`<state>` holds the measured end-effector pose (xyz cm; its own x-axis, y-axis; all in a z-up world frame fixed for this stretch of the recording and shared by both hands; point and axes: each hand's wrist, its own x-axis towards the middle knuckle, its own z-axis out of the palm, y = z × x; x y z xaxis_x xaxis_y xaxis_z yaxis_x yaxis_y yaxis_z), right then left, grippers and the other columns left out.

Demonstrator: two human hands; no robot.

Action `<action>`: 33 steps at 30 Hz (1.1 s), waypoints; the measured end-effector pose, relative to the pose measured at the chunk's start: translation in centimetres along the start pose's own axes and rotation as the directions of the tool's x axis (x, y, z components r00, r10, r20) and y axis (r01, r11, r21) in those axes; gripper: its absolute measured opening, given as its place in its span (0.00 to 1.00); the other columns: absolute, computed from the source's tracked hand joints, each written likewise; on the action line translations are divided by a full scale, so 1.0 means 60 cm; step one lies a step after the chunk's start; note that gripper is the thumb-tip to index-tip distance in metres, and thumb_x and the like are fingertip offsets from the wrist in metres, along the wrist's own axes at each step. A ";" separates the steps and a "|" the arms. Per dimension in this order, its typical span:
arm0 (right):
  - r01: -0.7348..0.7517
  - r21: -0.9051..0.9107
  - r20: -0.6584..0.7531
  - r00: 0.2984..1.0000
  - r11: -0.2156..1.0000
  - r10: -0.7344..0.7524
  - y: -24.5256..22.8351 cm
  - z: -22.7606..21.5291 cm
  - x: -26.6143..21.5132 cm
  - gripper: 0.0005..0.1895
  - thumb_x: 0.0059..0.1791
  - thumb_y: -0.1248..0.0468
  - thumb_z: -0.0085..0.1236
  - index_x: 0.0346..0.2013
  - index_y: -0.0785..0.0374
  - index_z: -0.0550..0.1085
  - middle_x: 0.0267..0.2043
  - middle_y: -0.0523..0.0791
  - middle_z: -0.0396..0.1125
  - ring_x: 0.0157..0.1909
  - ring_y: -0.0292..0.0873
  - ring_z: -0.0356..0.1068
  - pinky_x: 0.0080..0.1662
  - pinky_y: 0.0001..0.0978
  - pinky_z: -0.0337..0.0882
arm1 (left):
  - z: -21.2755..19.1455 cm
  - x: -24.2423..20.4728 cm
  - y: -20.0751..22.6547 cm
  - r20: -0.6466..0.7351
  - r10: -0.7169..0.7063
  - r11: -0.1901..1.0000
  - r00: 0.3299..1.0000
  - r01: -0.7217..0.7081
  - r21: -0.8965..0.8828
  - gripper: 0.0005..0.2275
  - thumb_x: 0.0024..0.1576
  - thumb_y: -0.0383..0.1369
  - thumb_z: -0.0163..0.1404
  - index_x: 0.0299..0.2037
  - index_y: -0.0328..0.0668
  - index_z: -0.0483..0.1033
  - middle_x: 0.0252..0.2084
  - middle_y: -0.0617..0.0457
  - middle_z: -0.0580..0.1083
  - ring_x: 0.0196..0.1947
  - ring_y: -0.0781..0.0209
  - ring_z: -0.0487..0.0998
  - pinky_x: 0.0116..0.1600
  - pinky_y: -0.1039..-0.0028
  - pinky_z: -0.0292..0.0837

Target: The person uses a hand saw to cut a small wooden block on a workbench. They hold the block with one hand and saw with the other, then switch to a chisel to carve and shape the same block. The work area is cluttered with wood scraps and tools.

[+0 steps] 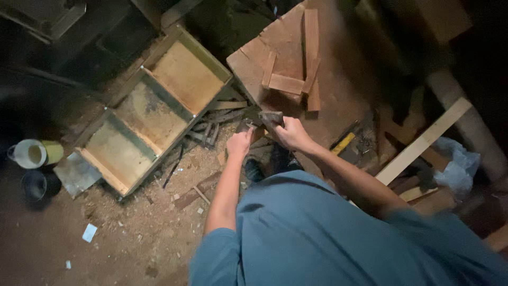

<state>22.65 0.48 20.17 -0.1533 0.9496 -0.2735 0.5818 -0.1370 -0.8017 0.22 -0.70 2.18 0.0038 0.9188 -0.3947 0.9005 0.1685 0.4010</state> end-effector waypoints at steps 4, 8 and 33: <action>-0.009 0.088 0.029 1.000 0.996 0.007 -0.002 0.012 -0.012 0.13 0.49 0.59 0.51 0.37 0.68 0.74 0.26 0.52 0.71 0.29 0.41 0.68 0.35 0.40 0.71 | -0.020 -0.029 -0.002 0.012 -0.001 0.996 1.000 0.002 -0.086 0.30 0.62 0.61 0.34 0.36 0.44 0.81 0.35 0.36 0.79 0.40 0.33 0.80 0.44 0.47 0.75; -0.067 0.041 0.081 0.995 0.997 0.064 0.001 0.009 0.000 0.12 0.49 0.61 0.50 0.35 0.69 0.72 0.24 0.51 0.69 0.28 0.42 0.68 0.34 0.41 0.70 | -0.023 -0.021 -0.006 -0.014 -0.001 0.988 1.000 -0.001 -0.153 0.29 0.61 0.60 0.37 0.39 0.43 0.80 0.36 0.34 0.78 0.40 0.31 0.79 0.43 0.46 0.74; 0.019 0.233 -0.011 1.000 0.972 -0.017 -0.031 0.014 -0.039 0.16 0.54 0.56 0.53 0.51 0.61 0.77 0.33 0.44 0.73 0.38 0.32 0.67 0.42 0.33 0.71 | -0.063 -0.041 -0.017 0.205 0.036 0.998 0.978 -0.044 0.036 0.29 0.45 0.58 0.58 0.52 0.51 0.77 0.44 0.39 0.79 0.46 0.37 0.80 0.48 0.50 0.76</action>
<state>21.26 -1.72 21.89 -0.1544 0.9547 -0.2544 0.3770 -0.1811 -0.9084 -2.36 -1.76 5.87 0.1250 0.8318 -0.5408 0.9144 0.1149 0.3882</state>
